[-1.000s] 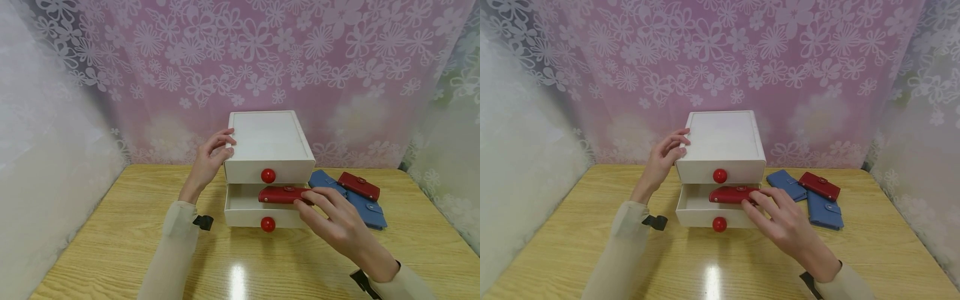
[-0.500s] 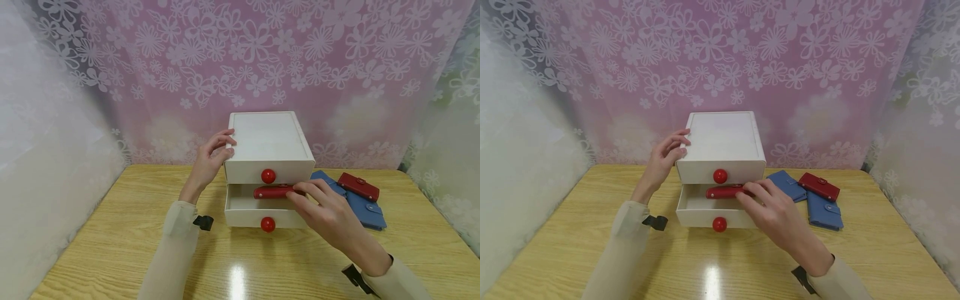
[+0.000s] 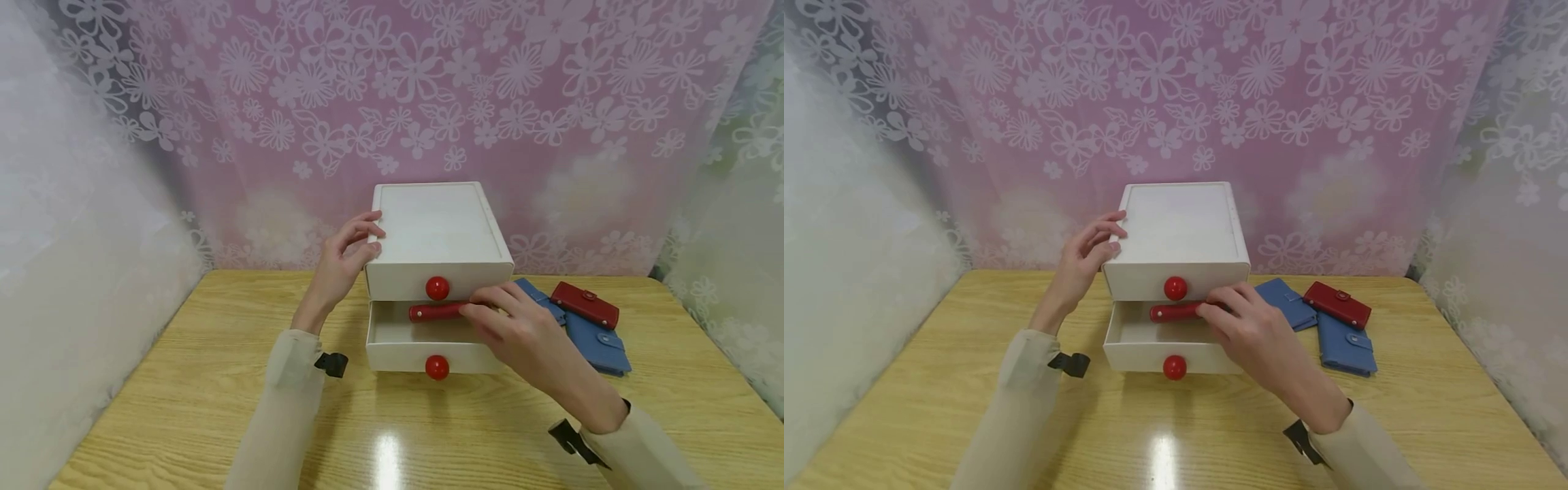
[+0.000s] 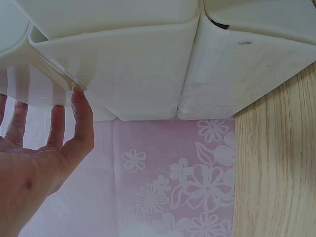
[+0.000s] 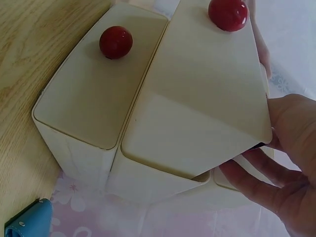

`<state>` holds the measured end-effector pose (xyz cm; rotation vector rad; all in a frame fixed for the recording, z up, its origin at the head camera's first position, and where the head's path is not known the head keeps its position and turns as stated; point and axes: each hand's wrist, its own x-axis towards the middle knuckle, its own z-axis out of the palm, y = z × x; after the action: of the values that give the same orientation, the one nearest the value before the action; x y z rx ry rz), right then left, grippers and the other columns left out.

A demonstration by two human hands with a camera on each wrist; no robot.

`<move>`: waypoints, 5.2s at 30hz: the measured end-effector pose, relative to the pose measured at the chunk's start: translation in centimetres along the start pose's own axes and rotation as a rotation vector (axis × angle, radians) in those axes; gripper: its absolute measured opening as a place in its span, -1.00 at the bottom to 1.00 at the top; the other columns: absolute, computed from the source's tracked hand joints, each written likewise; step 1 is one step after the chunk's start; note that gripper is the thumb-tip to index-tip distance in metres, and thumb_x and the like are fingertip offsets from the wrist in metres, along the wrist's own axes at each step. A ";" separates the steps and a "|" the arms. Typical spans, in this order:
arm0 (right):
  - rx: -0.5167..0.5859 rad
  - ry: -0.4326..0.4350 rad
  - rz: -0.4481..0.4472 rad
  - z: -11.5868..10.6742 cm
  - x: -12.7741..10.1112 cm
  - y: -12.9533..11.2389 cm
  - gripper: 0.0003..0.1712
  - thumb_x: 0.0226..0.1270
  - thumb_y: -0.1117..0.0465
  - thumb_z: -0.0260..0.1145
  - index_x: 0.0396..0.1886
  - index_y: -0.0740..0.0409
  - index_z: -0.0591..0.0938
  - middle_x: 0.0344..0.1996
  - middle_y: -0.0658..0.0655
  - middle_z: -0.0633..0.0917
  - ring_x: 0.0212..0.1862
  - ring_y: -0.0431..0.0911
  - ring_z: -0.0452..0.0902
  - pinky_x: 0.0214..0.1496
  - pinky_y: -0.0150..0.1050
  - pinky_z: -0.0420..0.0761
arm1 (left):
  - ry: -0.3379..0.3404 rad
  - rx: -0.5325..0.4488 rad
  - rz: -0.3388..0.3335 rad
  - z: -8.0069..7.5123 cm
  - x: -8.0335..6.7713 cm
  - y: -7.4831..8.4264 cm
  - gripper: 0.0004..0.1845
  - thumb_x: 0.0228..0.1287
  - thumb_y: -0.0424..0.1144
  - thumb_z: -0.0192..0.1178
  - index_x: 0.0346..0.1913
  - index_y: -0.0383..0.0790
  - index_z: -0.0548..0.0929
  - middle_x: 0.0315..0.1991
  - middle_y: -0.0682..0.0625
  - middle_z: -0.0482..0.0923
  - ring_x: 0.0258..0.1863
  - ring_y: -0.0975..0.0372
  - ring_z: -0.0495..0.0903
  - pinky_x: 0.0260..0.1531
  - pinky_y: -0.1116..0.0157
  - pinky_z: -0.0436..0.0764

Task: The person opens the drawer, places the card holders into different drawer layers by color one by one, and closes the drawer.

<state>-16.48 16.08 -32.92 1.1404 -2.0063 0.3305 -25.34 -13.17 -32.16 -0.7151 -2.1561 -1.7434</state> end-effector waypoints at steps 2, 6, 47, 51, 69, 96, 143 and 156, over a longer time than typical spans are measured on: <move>0.001 -0.002 0.003 0.2 0.1 0.1 -0.66 0.54 0.06 0.16 -0.19 0.16 0.77 -0.19 0.15 0.74 -0.11 0.03 0.62 -0.26 -0.11 0.76 | 0.002 0.000 -0.002 0.0 0.0 0.1 -0.75 0.39 -0.19 0.14 0.00 -0.22 0.66 0.44 0.09 0.45 0.38 0.03 0.41 0.44 -0.18 0.34; 0.013 -0.021 0.018 0.3 0.3 0.2 -0.66 0.52 0.05 0.18 -0.19 0.17 0.77 -0.20 0.14 0.74 -0.11 0.03 0.62 -0.23 -0.10 0.76 | 0.004 0.000 0.000 0.0 0.0 0.1 -0.75 0.39 -0.20 0.14 0.00 -0.22 0.66 0.44 0.09 0.45 0.38 0.03 0.41 0.44 -0.17 0.34; 0.072 -0.078 0.081 0.3 0.2 0.1 -0.60 -0.20 0.41 0.66 -0.25 0.16 0.77 -0.20 0.13 0.71 -0.14 -0.02 0.64 -0.26 -0.14 0.75 | -0.003 -0.004 0.008 0.0 0.0 -0.2 -0.75 0.42 -0.20 0.12 0.02 -0.24 0.65 0.45 0.07 0.44 0.39 0.03 0.41 0.47 -0.18 0.31; 0.067 -0.082 0.079 0.2 0.4 0.0 -0.59 -0.20 0.40 0.66 -0.24 0.16 0.76 -0.20 0.14 0.71 -0.15 -0.02 0.65 -0.27 -0.16 0.76 | -0.002 -0.006 0.015 0.0 0.1 -0.3 -0.74 0.41 -0.19 0.12 0.01 -0.25 0.65 0.44 0.06 0.45 0.39 0.04 0.41 0.47 -0.21 0.30; 0.056 -0.061 0.090 -0.7 -0.1 0.0 -0.36 0.59 -0.16 -0.11 -0.16 0.12 0.79 -0.17 0.12 0.73 -0.16 -0.02 0.67 -0.38 -0.23 0.72 | -0.003 0.007 0.005 0.0 -0.1 0.0 -0.75 0.41 -0.20 0.11 0.01 -0.23 0.65 0.45 0.08 0.44 0.41 0.06 0.40 0.47 -0.10 0.35; -0.110 0.147 0.051 -3.0 -1.6 0.6 -0.47 0.50 -0.16 0.11 -0.03 0.12 0.80 -0.06 0.22 0.78 -0.03 0.18 0.68 -0.17 0.06 0.69 | -0.004 0.011 0.006 0.0 -0.1 0.0 -0.76 0.43 -0.19 0.12 0.02 -0.21 0.64 0.46 0.09 0.43 0.40 0.07 0.40 0.47 -0.10 0.34; -0.317 -0.115 0.280 -4.1 -9.9 7.0 -0.11 0.39 -0.56 -0.13 0.24 -0.06 0.69 0.23 0.34 0.64 0.18 0.49 0.52 -0.17 0.47 0.57 | 0.002 0.006 0.020 0.0 0.1 -0.2 -0.76 0.41 -0.21 0.13 0.01 -0.24 0.65 0.44 0.06 0.45 0.39 0.03 0.41 0.45 -0.21 0.32; -0.325 -0.145 0.304 -4.0 -11.2 8.7 -0.06 0.38 -0.58 -0.15 0.19 0.01 0.70 0.20 0.36 0.61 0.15 0.42 0.51 -0.24 0.41 0.58 | 0.002 -0.002 0.022 0.0 0.1 -0.2 -0.75 0.40 -0.22 0.12 0.00 -0.27 0.64 0.44 0.03 0.45 0.41 0.04 0.39 0.45 -0.26 0.28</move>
<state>-18.34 30.04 -37.30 0.6747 -2.2638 0.0679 -25.56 -13.16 -32.31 -0.7339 -2.1372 -1.7352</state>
